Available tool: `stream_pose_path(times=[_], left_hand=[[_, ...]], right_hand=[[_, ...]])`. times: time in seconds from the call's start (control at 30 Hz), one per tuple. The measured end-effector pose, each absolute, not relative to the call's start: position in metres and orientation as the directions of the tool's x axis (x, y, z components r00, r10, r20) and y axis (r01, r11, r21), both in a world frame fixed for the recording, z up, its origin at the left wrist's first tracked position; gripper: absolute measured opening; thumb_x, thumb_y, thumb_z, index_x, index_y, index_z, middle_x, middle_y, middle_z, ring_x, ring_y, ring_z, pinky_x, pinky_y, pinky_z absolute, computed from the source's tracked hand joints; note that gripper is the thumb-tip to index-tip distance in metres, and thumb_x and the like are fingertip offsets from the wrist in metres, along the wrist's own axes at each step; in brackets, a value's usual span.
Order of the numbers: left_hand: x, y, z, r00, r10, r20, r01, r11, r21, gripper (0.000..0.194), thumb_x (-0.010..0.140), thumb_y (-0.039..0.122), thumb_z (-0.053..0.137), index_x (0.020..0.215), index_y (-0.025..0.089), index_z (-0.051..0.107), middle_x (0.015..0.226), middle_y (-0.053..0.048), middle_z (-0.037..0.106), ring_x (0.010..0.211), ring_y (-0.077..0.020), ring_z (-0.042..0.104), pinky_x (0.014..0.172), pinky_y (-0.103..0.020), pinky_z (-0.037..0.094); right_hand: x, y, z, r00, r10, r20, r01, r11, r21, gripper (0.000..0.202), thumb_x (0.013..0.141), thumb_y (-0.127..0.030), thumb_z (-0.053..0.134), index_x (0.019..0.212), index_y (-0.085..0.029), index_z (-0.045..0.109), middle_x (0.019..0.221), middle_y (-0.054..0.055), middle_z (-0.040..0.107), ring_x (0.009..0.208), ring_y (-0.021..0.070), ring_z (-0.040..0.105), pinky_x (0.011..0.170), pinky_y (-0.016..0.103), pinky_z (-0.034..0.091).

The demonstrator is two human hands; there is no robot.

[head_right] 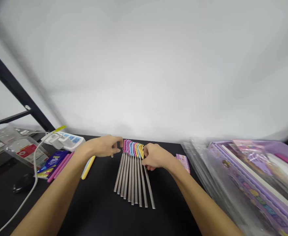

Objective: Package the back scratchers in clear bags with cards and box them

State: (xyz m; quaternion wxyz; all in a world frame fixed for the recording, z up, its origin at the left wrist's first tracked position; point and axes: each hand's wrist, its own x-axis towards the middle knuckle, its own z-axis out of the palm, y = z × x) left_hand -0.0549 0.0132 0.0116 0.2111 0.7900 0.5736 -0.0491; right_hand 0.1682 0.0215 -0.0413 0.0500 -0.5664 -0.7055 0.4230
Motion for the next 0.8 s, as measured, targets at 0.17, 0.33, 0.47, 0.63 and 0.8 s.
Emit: stream_pose_path(times=[0.17, 0.33, 0.47, 0.63, 0.8], left_hand=[[-0.082, 0.012, 0.021, 0.100, 0.934, -0.342, 0.991, -0.063, 0.116, 0.045, 0.073, 0.010, 0.057, 0.116, 0.026, 0.057, 0.096, -0.004, 0.071, 0.078, -0.0182, 0.067, 0.060, -0.024, 0.045], [-0.095, 0.006, 0.019, -0.081, 0.927, -0.367, 0.996, 0.089, 0.004, 0.055, 0.058, 0.001, 0.062, 0.110, 0.020, 0.061, 0.109, -0.013, 0.068, 0.085, -0.0262, 0.068, 0.062, -0.029, 0.048], [-0.092, 0.005, 0.016, -0.127, 0.916, -0.380, 0.991, 0.134, -0.009, 0.058, 0.051, -0.001, 0.063, 0.105, 0.019, 0.062, 0.110, -0.015, 0.068, 0.089, -0.0293, 0.069, 0.064, -0.030, 0.051], [-0.088, 0.010, 0.008, -0.062, 0.884, -0.463, 0.990, 0.111, 0.081, 0.062, 0.053, 0.001, 0.064, 0.112, 0.019, 0.058, 0.093, -0.011, 0.073, 0.072, -0.0241, 0.070, 0.057, -0.027, 0.051], [-0.082, 0.015, -0.003, 0.035, 0.854, -0.519, 0.983, 0.065, 0.173, 0.058, 0.057, 0.008, 0.069, 0.114, 0.012, 0.058, 0.090, -0.013, 0.074, 0.066, -0.0245, 0.070, 0.053, -0.028, 0.051]], right_hand=[[0.178, 0.023, -0.042, -0.363, 0.841, -0.400, 0.757, 0.016, -0.653, 0.025, 0.065, -0.009, 0.059, 0.072, -0.021, 0.038, 0.055, -0.005, 0.057, 0.054, 0.0164, 0.067, 0.050, 0.024, 0.054], [0.180, 0.017, -0.022, -0.489, 0.789, -0.371, 0.504, -0.091, -0.859, 0.021, 0.075, -0.014, 0.056, 0.083, -0.022, 0.038, 0.068, -0.007, 0.052, 0.064, 0.0179, 0.071, 0.063, 0.032, 0.061], [0.171, 0.008, -0.014, -0.561, 0.775, -0.290, 0.366, -0.082, -0.927, 0.023, 0.078, -0.020, 0.061, 0.083, -0.022, 0.038, 0.078, -0.005, 0.055, 0.066, 0.0184, 0.072, 0.066, 0.034, 0.062], [0.165, 0.001, -0.016, -0.564, 0.790, -0.241, 0.280, -0.092, -0.956, 0.024, 0.079, -0.021, 0.064, 0.085, -0.023, 0.041, 0.076, -0.006, 0.057, 0.065, 0.0184, 0.071, 0.063, 0.035, 0.062], [0.166, 0.001, -0.012, -0.443, 0.875, -0.193, 0.105, -0.164, -0.981, 0.043, 0.077, -0.021, 0.072, 0.113, -0.025, 0.049, 0.077, -0.003, 0.065, 0.078, 0.0203, 0.071, 0.073, 0.041, 0.063]])
